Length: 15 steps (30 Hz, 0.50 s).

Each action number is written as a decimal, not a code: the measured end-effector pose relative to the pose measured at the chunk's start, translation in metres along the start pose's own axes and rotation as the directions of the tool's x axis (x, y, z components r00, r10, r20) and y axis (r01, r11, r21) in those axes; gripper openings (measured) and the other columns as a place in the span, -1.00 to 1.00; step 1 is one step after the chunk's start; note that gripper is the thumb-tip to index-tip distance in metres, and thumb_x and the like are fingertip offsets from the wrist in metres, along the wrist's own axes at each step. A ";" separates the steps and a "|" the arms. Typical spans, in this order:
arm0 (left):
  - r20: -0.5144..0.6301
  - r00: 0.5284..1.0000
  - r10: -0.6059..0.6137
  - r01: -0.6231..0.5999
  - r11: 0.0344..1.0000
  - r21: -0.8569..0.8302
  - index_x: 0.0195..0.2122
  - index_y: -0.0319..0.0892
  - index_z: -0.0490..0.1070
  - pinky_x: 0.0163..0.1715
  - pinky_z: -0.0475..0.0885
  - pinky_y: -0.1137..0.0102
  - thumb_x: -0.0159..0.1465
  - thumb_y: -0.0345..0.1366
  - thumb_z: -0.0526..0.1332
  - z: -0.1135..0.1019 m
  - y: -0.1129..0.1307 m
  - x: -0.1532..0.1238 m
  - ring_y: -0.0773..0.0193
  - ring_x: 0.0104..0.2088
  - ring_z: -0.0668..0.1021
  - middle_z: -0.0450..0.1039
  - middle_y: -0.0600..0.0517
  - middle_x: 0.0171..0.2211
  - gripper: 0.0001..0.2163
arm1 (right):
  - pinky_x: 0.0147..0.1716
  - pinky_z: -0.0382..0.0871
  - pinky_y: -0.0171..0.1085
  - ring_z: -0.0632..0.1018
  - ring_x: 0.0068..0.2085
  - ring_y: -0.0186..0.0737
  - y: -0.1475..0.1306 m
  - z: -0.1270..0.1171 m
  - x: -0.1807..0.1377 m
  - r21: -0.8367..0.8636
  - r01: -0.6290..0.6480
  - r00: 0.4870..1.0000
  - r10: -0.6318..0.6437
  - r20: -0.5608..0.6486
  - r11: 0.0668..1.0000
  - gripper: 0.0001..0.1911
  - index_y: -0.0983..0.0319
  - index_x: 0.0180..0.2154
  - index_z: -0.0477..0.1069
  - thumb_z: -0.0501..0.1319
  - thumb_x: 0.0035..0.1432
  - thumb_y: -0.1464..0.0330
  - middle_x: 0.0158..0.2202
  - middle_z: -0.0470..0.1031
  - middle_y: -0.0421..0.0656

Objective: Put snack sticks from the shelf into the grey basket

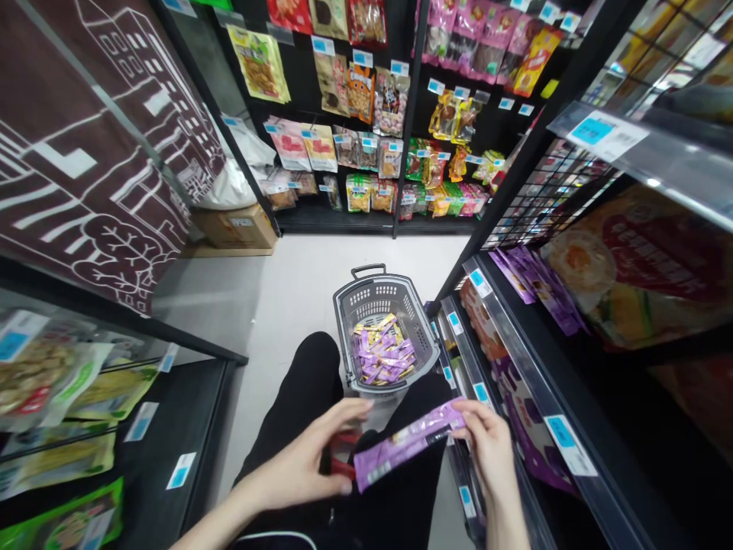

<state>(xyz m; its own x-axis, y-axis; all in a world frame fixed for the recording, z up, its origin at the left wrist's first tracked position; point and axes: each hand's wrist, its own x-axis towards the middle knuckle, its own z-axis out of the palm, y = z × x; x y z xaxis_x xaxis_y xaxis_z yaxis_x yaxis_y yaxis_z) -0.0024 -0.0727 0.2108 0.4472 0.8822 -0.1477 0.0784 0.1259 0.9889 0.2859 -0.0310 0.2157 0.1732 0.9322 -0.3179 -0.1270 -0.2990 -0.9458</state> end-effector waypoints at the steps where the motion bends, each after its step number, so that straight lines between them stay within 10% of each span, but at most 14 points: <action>1: 0.039 0.998 0.056 -0.060 0.990 0.129 0.13 0.06 0.20 0.07 0.28 0.12 -0.05 -0.46 0.33 0.004 -0.003 0.001 -0.02 0.14 0.28 0.10 -0.07 0.22 -0.31 | -0.54 0.51 -0.28 0.54 -0.52 -0.22 0.005 0.006 -0.001 0.026 -0.015 0.999 0.016 -0.029 1.000 -0.77 0.31 -0.46 0.56 0.40 -0.25 0.31 -0.41 0.56 -0.06; 5: 0.086 0.980 0.177 -0.196 0.922 0.334 0.07 0.03 0.32 0.13 0.20 0.16 0.20 -0.40 0.12 0.018 -0.022 0.007 0.03 0.14 0.30 0.29 -0.05 0.13 -0.60 | -0.39 0.54 -0.23 0.59 -0.40 -0.15 0.016 0.016 -0.003 0.118 -0.032 0.995 0.043 -0.086 0.992 -0.77 0.31 -0.40 0.55 0.37 -0.20 0.35 -0.34 0.58 -0.04; 9: -0.103 0.963 0.249 -0.214 0.938 0.272 -0.01 -0.09 0.42 0.09 0.25 0.27 0.22 -0.36 0.12 0.018 -0.029 0.011 0.11 0.03 0.43 0.45 -0.09 -0.02 -0.70 | -0.14 0.45 -0.12 0.57 -0.19 -0.05 0.009 0.005 -0.006 0.095 -0.040 0.996 0.032 0.079 0.995 -0.65 0.30 -0.21 0.51 0.33 -0.12 0.32 -0.19 0.55 0.03; 15: -0.324 0.943 -0.072 0.065 0.997 -0.034 -0.15 -0.18 0.46 -0.40 0.43 0.40 0.19 -0.21 0.16 0.004 -0.016 0.020 0.25 -0.50 0.55 0.55 -0.01 -0.41 -0.74 | -0.57 0.28 -0.34 0.39 -0.59 -0.31 0.005 -0.006 -0.005 -0.388 0.081 0.982 -0.007 0.189 0.918 -0.75 0.30 -0.46 0.49 0.32 -0.07 0.21 -0.64 0.39 -0.24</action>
<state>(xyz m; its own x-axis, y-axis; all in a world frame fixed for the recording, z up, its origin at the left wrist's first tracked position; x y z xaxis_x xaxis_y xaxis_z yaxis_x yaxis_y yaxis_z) 0.0088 -0.0587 0.1923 0.1278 0.9700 -0.2068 0.0774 0.1981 0.9771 0.2901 -0.0384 0.2125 -0.0131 0.9561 -0.2926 0.2767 -0.2777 -0.9200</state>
